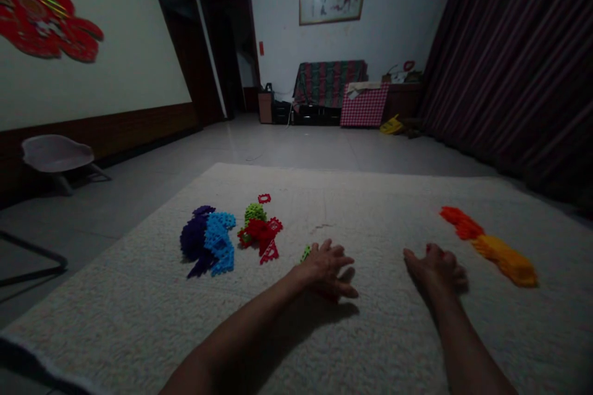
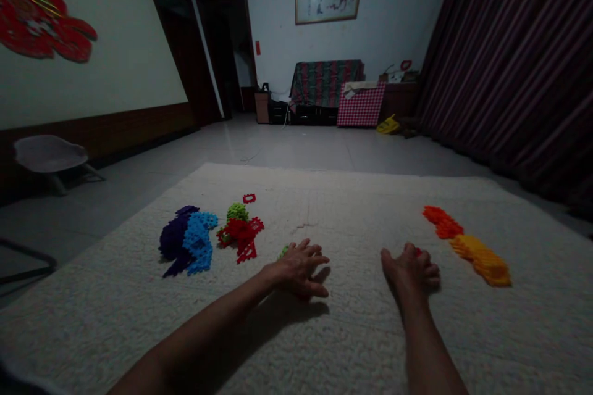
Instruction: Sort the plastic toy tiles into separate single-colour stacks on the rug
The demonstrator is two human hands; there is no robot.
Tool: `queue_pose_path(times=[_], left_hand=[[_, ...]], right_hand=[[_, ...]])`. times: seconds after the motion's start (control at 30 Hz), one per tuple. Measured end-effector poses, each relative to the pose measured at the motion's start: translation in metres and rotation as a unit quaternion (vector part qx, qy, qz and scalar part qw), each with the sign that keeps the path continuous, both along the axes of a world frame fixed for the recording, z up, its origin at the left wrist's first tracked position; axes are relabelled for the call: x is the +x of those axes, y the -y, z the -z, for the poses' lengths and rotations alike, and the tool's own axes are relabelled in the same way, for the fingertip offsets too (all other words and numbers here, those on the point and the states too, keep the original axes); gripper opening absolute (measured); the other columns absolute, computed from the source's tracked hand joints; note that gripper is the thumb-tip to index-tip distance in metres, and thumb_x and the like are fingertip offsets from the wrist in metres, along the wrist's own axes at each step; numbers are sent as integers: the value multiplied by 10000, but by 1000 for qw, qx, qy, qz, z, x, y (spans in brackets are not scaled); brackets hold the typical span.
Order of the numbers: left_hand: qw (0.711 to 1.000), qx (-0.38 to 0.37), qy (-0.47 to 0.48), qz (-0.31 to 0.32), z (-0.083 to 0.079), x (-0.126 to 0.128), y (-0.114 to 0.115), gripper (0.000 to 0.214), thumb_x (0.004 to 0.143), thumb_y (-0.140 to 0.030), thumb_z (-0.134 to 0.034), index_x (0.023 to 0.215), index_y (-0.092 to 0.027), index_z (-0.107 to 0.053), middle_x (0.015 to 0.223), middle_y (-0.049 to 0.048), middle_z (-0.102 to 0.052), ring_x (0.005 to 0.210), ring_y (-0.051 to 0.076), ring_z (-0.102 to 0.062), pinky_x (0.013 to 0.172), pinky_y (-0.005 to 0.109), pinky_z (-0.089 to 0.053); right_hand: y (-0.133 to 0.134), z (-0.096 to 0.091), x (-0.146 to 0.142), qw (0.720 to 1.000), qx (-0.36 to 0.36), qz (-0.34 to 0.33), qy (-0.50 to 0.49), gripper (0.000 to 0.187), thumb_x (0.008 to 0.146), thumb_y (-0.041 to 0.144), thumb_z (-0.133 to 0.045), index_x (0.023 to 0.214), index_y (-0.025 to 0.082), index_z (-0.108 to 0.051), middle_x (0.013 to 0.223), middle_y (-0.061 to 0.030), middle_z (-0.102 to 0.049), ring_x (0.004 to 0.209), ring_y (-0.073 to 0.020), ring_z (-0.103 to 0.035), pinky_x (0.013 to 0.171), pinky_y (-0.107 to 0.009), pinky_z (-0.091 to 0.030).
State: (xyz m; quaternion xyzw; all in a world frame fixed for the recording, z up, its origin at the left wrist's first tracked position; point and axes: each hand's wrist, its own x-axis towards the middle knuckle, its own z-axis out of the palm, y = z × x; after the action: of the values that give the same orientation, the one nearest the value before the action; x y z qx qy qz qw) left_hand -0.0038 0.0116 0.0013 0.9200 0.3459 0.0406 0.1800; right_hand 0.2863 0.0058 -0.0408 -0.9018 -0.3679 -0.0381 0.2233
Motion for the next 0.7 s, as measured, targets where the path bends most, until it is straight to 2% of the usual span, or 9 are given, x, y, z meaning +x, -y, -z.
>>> queue_pose_path(times=[0.1,0.17,0.3,0.37,0.47,0.53,0.6,0.7], left_hand=[[999,39,1,12,4,-5,9,356,790,-499,-652,1048,-253,-671,1262,104,-585,1237,342,-467,987,522,-403],[997,72,21,-8,10,-15,8,236,836,-374,-601,1000,-222,-674,1179,104,-617,1155,287,-517,940,435,-432],[992,108,17,-67,21,-45,-1,191,852,-252,-534,929,-186,-695,1059,114,-650,1052,255,-561,900,381,-441],[985,120,2,-123,24,-63,-5,186,844,-216,-527,884,-178,-704,1014,118,-651,1017,253,-573,889,377,-442],[969,135,11,-208,22,-83,-3,210,852,-204,-524,940,-170,-712,1036,129,-645,1031,261,-573,901,388,-445],[971,138,60,-188,19,-84,6,244,868,-250,-552,1053,-182,-696,1119,127,-639,1074,258,-558,932,395,-440],[981,122,109,-106,16,-76,18,301,864,-335,-610,1134,-214,-667,1186,112,-629,1104,248,-544,938,387,-441],[988,91,126,-5,16,-60,36,305,818,-427,-681,1062,-244,-674,1156,79,-635,1102,239,-537,916,368,-442]], right_hand=[[6,7,6,997,-11,-72,19,444,874,443,-470,1195,199,-656,1375,-169,-511,1193,-395,-484,962,-522,-402],[6,7,5,994,4,-108,24,390,882,372,-451,1157,210,-677,1374,-133,-533,1165,-367,-504,950,-480,-425],[2,5,3,998,29,-62,-5,333,852,376,-488,1071,222,-687,1307,-142,-558,1136,-353,-520,923,-481,-444],[-2,4,1,999,46,-29,1,331,822,415,-525,1036,208,-671,1322,-151,-529,1165,-357,-506,959,-493,-426],[-10,5,-3,998,61,7,10,473,805,455,-549,1181,171,-594,1362,-192,-472,1219,-368,-476,994,-514,-395],[-15,4,-3,999,33,12,2,505,840,447,-516,1240,144,-564,1315,-218,-500,1223,-377,-474,985,-528,-390],[-18,4,-3,1000,4,6,2,436,881,412,-466,1193,143,-609,1252,-220,-545,1205,-383,-485,964,-532,-396],[-15,4,-2,1000,13,-7,22,378,901,383,-450,1126,161,-658,1231,-212,-567,1172,-379,-505,923,-521,-415]])
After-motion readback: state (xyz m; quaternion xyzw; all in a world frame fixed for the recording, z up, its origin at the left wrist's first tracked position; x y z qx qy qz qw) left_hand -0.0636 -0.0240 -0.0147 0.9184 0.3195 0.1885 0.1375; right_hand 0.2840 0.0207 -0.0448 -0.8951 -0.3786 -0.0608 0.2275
